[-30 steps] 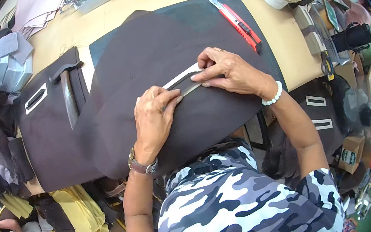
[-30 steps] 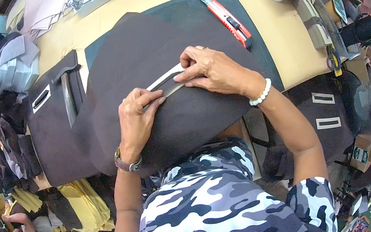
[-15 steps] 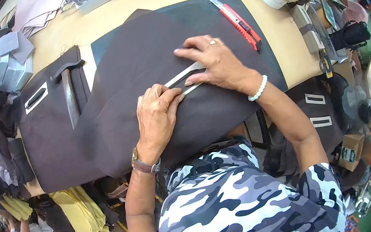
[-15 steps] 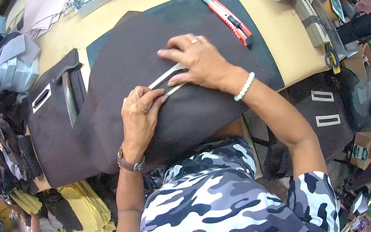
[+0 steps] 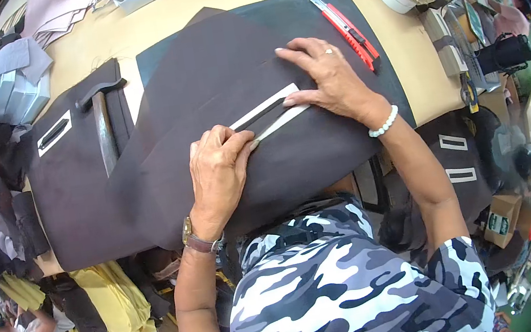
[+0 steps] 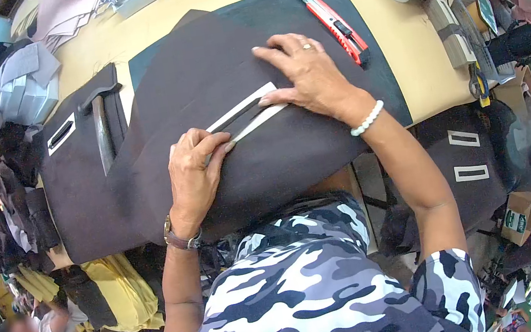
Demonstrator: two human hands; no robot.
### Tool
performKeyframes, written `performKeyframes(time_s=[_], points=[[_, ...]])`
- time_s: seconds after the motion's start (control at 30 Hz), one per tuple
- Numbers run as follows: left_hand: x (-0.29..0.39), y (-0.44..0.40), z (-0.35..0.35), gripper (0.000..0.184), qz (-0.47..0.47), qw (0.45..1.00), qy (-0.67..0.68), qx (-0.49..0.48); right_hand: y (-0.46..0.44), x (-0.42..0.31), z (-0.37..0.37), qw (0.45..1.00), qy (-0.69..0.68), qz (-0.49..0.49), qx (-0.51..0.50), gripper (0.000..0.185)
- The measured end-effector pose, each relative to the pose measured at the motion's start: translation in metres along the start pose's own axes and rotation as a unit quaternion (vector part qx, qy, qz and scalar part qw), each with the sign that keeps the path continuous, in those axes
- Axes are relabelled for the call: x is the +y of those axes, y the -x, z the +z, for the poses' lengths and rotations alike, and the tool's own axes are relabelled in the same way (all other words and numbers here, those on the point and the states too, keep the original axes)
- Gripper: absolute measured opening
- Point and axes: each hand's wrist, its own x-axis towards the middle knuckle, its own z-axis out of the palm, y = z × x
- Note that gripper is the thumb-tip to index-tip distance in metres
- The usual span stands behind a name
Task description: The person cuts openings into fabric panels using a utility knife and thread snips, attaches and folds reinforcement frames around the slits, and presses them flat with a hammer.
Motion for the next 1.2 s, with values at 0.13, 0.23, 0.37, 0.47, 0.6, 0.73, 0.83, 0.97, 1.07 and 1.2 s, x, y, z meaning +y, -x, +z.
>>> performKeyframes(time_s=[0.13, 0.23, 0.37, 0.47, 0.6, 0.73, 0.83, 0.97, 1.07, 1.2], points=[[0.001, 0.002, 0.002, 0.013, 0.014, 1.0, -0.004, 0.016, 0.005, -0.004, 0.001, 1.0, 0.025, -0.004, -0.001, 0.069], [-0.001, 0.002, 0.004, 0.013, 0.025, 0.999, -0.011, 0.022, 0.004, -0.006, 0.0, 1.0, 0.018, -0.001, 0.002, 0.069], [-0.002, 0.002, 0.002, 0.013, 0.033, 0.999, -0.011, 0.022, -0.001, -0.002, -0.002, 1.0, -0.013, 0.006, -0.027, 0.068], [-0.001, 0.001, 0.003, 0.013, 0.029, 0.999, -0.008, 0.021, -0.002, -0.004, 0.0, 0.999, -0.017, -0.026, -0.024, 0.066], [-0.002, 0.001, 0.002, 0.013, 0.023, 1.0, -0.003, 0.016, -0.003, -0.003, 0.001, 0.998, -0.032, -0.031, -0.034, 0.064], [-0.004, 0.002, 0.002, 0.013, 0.021, 1.0, -0.004, 0.017, 0.001, 0.0, 0.006, 0.999, -0.026, -0.033, -0.033, 0.068], [-0.004, 0.002, 0.0, 0.013, 0.018, 1.0, -0.003, 0.008, 0.003, -0.002, 0.002, 0.997, -0.034, -0.058, -0.03, 0.076], [-0.004, 0.002, -0.001, 0.013, 0.027, 1.0, 0.002, 0.016, -0.003, -0.001, -0.004, 0.995, -0.085, -0.05, -0.014, 0.083], [-0.004, 0.003, 0.0, 0.013, 0.034, 0.999, -0.003, 0.018, -0.012, -0.012, -0.008, 0.992, -0.108, -0.057, 0.012, 0.062], [-0.005, 0.002, 0.001, 0.013, 0.033, 0.999, -0.009, 0.016, -0.012, -0.019, 0.004, 0.983, -0.169, -0.061, -0.033, 0.047]])
